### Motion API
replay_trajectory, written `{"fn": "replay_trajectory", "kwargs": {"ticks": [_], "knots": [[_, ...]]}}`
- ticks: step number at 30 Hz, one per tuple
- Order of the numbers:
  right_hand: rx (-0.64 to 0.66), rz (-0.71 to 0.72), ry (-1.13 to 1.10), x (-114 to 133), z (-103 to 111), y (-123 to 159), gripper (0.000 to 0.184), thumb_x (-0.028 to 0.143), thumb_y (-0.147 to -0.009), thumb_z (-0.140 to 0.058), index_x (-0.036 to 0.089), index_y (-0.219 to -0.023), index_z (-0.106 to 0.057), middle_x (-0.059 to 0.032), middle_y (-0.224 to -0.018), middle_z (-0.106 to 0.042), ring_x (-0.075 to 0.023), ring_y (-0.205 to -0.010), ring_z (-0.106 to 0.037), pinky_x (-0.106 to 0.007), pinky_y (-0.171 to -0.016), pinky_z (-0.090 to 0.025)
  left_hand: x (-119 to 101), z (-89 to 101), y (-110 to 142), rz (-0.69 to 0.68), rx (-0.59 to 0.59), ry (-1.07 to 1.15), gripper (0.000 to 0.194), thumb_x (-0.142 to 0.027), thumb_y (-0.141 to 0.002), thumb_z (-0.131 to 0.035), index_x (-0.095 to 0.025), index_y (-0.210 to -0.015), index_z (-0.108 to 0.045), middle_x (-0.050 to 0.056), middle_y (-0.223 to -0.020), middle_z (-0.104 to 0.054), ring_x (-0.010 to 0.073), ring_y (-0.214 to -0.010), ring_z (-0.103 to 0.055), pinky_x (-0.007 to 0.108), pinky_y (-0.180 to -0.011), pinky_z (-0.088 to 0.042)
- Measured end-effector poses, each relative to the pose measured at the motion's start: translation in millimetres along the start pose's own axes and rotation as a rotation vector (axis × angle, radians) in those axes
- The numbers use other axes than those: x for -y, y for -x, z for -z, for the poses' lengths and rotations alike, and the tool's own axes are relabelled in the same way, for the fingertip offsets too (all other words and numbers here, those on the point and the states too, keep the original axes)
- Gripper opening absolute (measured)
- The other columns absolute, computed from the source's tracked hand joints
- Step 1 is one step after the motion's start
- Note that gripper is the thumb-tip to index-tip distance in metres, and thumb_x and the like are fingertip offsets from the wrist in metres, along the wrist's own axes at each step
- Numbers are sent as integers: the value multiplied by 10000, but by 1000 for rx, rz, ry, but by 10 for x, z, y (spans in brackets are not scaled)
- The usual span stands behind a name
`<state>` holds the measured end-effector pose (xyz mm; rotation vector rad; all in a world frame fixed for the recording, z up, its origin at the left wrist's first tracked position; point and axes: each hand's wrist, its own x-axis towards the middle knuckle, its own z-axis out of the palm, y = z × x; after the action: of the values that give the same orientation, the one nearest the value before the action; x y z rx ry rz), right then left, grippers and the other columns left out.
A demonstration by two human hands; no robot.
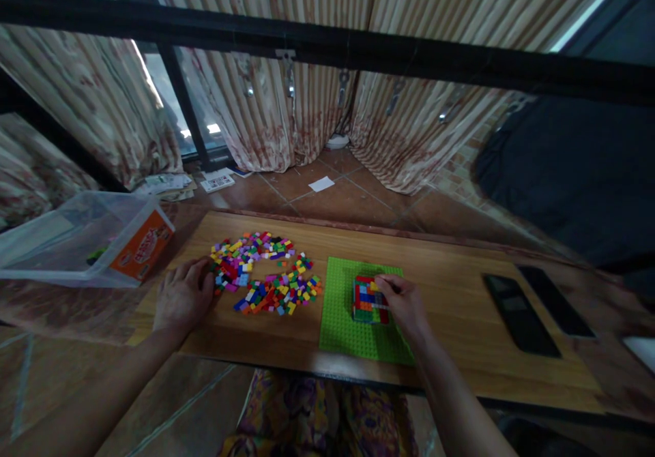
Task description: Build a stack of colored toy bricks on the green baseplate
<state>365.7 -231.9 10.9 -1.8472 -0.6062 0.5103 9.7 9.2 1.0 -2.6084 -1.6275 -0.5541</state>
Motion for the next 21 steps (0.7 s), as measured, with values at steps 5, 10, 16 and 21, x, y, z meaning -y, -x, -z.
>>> {"fn": "replay_trajectory", "kwargs": {"ticks": [5, 10, 16, 21], "knots": [[5, 56, 30, -14, -12, 17, 413, 578, -726, -623, 182, -786, -728, -49, -763, -727, -207, -721, -646, -317, -689, -493, 7, 10, -5, 4, 21, -11, 475, -394, -901, -358, -154, -1236, -594, 135, -1275, -606, 319, -1147, -541, 473, -1024, -409], [31, 48, 3, -39, 21, 10, 432, 583, -733, -632, 178, -838, -742, -52, -809, -741, -204, -739, -657, -326, -717, -509, 16, 9, -10, 2, 19, -11, 472, -399, -908, -350, -153, -1226, -598, 136, -1279, -609, 320, -1157, -543, 470, -1017, -417], [24, 59, -69, -24, 21, 4, 503, 643, -694, -652, 188, -885, -751, -57, -917, -757, -236, -875, -685, -369, -831, -523, 90, -32, -36, -29, -2, 102, 438, -379, -899, -347, -168, -1176, -612, 126, -1229, -640, 289, -1162, -560, 452, -1048, -406], [32, -13, -220, -45, 110, -18, 580, 701, -668, -655, 191, -929, -746, -64, -936, -758, -251, -849, -696, -391, -797, -547, 106, 172, -11, 41, -189, 234, 420, -388, -892, -367, -143, -1146, -595, 159, -1191, -635, 312, -1150, -575, 474, -1005, -460]]}}
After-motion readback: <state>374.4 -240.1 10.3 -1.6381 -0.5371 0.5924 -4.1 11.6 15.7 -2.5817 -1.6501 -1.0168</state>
